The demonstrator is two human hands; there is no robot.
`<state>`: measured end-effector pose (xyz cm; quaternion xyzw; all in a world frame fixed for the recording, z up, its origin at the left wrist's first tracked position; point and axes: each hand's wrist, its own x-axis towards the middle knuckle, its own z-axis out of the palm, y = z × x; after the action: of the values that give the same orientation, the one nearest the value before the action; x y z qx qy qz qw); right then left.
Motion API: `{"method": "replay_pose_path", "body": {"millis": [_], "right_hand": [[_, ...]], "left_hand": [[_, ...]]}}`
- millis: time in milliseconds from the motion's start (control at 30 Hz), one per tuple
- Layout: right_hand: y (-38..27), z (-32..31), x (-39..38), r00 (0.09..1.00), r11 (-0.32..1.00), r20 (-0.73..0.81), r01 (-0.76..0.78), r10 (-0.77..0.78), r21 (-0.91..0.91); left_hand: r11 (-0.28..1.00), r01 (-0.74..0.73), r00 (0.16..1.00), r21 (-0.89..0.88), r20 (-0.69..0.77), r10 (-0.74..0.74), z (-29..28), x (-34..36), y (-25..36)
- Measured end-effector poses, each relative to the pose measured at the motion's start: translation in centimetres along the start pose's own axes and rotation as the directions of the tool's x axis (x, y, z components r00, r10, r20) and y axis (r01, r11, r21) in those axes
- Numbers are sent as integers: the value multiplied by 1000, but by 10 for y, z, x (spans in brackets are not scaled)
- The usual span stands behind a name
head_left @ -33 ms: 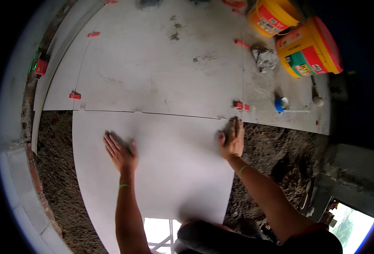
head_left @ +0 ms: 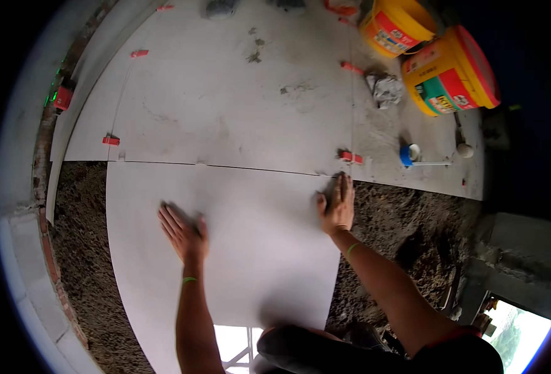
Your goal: The person spreads mortar on the ground using a trowel and places a large floor tile into position.
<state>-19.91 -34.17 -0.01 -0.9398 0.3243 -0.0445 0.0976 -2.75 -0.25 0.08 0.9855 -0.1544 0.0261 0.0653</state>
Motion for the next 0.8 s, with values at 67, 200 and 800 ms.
{"method": "replay_pose_path", "body": {"millis": [67, 200, 800], "right_hand": [[-12, 0, -2, 996, 996, -83, -22, 30, 91], [19, -12, 13, 988, 999, -155, -4, 12, 47], [291, -221, 111, 990, 989, -14, 139, -140, -49]], "left_hand": [[999, -28, 1000, -16, -6, 28, -12, -57, 25], [960, 66, 904, -274, 424, 59, -72, -147, 115], [321, 939, 281, -122, -262, -923, -278, -759, 7]]}}
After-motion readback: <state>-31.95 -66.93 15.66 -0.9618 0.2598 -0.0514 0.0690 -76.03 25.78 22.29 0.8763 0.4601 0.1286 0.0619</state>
